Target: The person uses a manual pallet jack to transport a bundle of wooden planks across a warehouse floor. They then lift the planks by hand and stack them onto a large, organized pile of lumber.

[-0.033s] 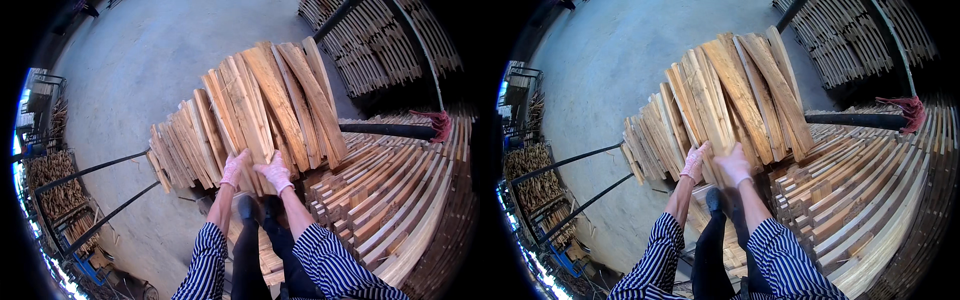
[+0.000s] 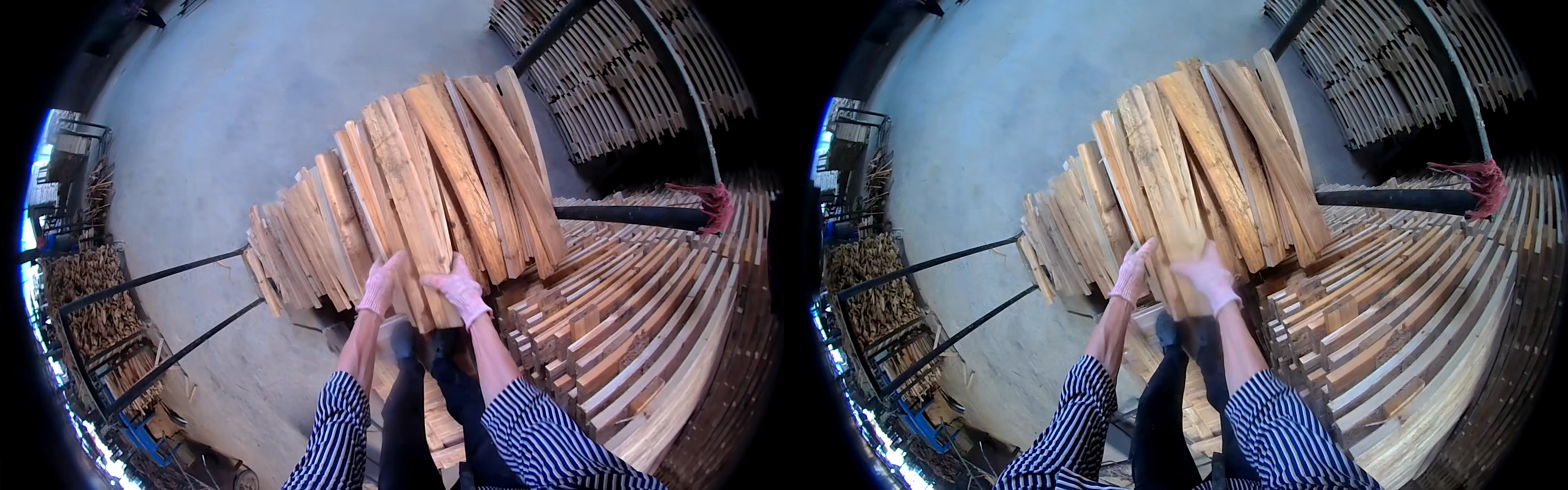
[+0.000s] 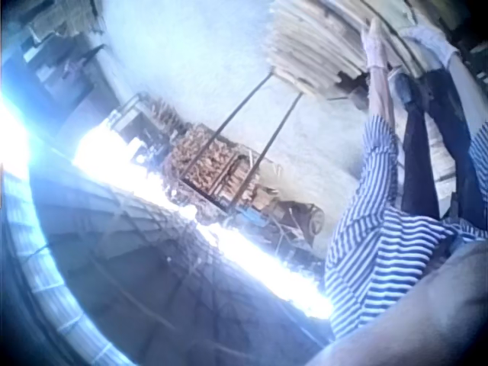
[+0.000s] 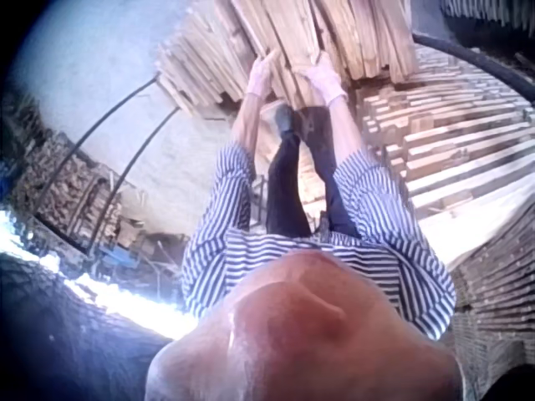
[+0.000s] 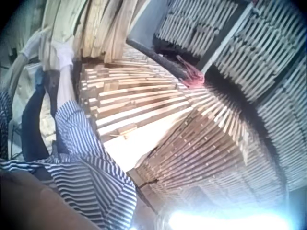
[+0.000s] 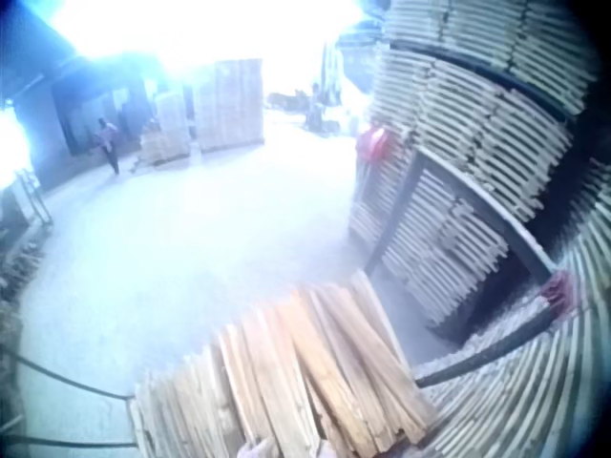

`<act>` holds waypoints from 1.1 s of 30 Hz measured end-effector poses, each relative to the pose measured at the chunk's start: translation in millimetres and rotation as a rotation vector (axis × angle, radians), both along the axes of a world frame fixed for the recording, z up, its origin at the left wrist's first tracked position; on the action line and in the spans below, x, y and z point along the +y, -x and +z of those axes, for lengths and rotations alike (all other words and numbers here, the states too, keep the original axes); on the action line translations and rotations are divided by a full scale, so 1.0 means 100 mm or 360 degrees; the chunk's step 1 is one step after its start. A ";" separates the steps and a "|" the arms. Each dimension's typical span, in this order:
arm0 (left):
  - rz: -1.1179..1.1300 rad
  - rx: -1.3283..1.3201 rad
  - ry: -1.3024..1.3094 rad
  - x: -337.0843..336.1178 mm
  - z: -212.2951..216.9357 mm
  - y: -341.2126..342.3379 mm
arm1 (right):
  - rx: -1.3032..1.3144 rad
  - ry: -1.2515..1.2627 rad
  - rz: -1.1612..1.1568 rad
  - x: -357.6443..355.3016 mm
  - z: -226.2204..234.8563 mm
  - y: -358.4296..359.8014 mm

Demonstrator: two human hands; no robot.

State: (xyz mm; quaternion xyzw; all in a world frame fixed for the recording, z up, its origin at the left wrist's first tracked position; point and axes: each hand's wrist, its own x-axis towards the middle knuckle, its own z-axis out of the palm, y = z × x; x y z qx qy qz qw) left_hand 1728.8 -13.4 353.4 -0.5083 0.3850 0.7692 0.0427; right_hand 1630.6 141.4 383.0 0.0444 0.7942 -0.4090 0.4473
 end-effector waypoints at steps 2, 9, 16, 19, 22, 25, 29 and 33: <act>0.0193 0.0127 -0.0241 0.01 -0.02 -0.48 | -0.0728 0.0681 -0.0497 0.10 0.31 -0.23; 0.0180 0.0372 -0.0800 0.26 0.74 -1.55 | -0.0935 0.0710 -0.0620 0.46 1.49 -1.31; 0.0135 0.0177 -0.0348 0.55 2.02 -1.36 | -0.0656 0.0218 -0.0109 0.55 2.69 -0.88; -0.0032 0.0468 -0.0136 0.78 3.11 -1.24 | -0.0442 0.0423 0.0102 1.10 3.39 -0.98; -0.0402 0.0508 -0.0181 0.64 3.60 -1.16 | -0.0170 0.0837 0.0190 1.66 4.15 -1.27; -0.0271 0.0746 -0.0199 0.84 4.54 -0.50 | 0.0321 0.0520 0.0174 1.76 4.83 -1.20; -0.0534 0.1248 0.0081 1.01 4.74 0.23 | 0.0925 0.0684 -0.0208 2.05 5.40 -0.91; -0.0692 0.1728 -0.0101 1.81 5.76 0.88 | 0.1381 0.0616 -0.0288 2.84 6.00 -0.62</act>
